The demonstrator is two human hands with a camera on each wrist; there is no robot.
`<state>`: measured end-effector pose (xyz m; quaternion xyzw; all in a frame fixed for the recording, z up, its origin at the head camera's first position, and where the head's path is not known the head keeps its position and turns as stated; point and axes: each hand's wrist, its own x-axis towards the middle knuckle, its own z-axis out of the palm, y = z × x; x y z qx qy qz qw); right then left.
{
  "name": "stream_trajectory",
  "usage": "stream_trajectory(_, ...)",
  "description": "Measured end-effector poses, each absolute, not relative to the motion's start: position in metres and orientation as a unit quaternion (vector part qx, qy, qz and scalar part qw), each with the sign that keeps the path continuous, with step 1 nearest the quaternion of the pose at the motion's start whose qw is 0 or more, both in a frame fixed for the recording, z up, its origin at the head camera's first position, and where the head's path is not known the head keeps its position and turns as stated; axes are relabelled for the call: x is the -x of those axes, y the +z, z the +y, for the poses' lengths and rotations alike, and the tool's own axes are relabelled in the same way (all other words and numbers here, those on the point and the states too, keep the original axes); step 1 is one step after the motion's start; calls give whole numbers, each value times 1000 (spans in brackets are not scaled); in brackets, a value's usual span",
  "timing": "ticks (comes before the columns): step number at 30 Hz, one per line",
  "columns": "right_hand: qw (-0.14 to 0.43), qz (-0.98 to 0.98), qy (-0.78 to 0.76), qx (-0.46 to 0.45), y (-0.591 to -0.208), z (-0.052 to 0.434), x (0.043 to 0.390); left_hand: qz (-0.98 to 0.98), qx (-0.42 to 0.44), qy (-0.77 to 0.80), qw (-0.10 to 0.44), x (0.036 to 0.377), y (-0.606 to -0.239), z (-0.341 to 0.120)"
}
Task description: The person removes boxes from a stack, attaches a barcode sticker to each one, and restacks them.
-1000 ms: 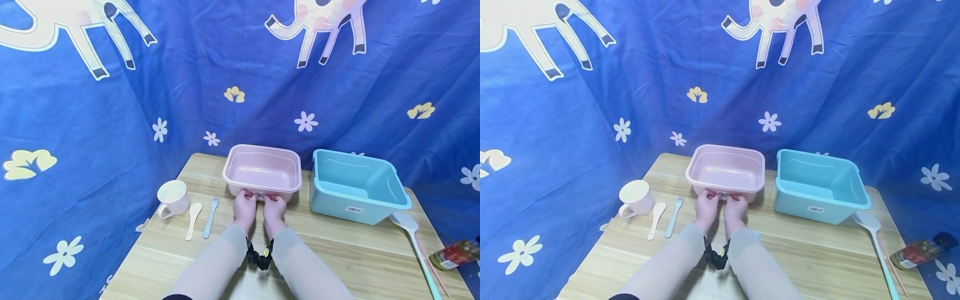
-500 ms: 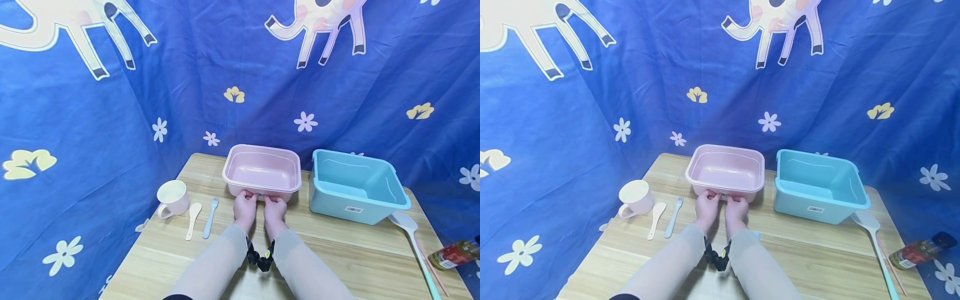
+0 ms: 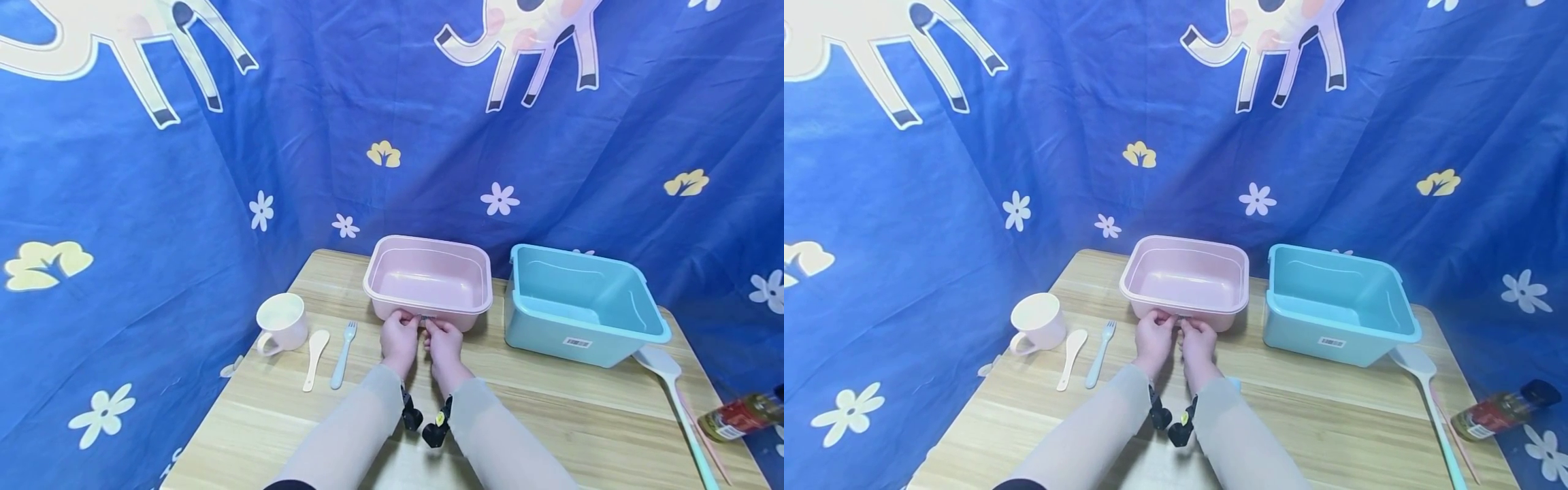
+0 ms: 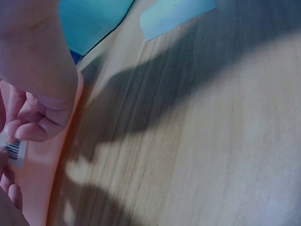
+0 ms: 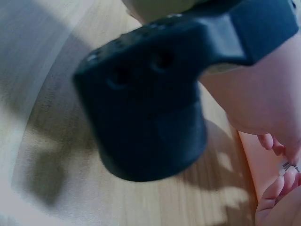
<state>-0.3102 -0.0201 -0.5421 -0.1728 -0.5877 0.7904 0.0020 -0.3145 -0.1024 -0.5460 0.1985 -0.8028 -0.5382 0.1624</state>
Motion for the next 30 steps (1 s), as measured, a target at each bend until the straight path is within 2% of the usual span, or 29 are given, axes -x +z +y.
stream_trajectory(8, -22, -582, 793, 178, -543, -17, 315, -808, -195, -532, 162, 315, -546, -104)
stream_trajectory(22, -36, -576, 798, 174, -537, -16, 314, -813, -184, -521, 185, 316, -546, -104)
stream_trajectory(30, -38, -578, 798, 169, -540, -17, 314, -813, -188, -522, 176, 315, -545, -104)
